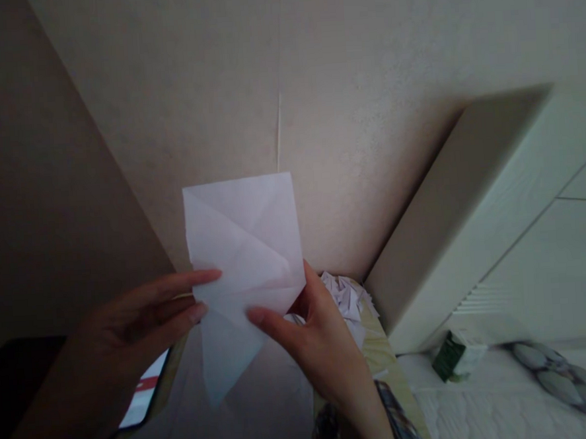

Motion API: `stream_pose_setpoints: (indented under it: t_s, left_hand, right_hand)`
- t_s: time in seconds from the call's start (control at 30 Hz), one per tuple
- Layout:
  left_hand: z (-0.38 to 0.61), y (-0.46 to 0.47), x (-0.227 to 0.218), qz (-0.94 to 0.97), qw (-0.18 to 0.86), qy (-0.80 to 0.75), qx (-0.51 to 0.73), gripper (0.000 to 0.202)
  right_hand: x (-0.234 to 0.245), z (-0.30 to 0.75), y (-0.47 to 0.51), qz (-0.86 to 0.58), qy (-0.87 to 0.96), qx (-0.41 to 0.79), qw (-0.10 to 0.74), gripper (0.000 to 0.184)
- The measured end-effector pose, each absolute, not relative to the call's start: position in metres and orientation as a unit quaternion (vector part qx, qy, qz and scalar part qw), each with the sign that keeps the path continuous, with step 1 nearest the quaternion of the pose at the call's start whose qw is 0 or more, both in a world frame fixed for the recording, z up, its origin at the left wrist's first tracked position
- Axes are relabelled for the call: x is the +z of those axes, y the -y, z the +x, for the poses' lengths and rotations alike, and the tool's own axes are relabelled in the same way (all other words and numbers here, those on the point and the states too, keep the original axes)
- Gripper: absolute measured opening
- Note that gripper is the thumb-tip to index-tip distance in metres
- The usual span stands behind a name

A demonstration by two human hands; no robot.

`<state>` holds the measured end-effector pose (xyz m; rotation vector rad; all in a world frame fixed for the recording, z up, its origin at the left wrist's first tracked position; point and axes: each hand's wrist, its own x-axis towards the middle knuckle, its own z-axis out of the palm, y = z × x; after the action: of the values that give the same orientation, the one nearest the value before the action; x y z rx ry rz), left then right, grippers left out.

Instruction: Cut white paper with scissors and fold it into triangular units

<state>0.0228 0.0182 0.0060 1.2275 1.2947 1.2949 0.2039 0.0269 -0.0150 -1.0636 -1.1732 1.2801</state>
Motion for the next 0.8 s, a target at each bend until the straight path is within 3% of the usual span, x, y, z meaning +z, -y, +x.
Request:
stream_pose_setpoints:
  t_s: [0.3, 0.8]
  left_hand:
    - [0.02, -0.02, 0.003, 0.503, 0.465, -0.498, 0.532, 0.021]
    - [0.019, -0.021, 0.001, 0.495, 0.481, -0.488, 0.535, 0.021]
  right_hand:
    - [-0.009, 0.22, -0.03, -0.393, 0.509, 0.537, 0.546, 0.02]
    - [-0.011, 0.233, -0.027, -0.383, 0.533, 0.52, 0.547, 0.02]
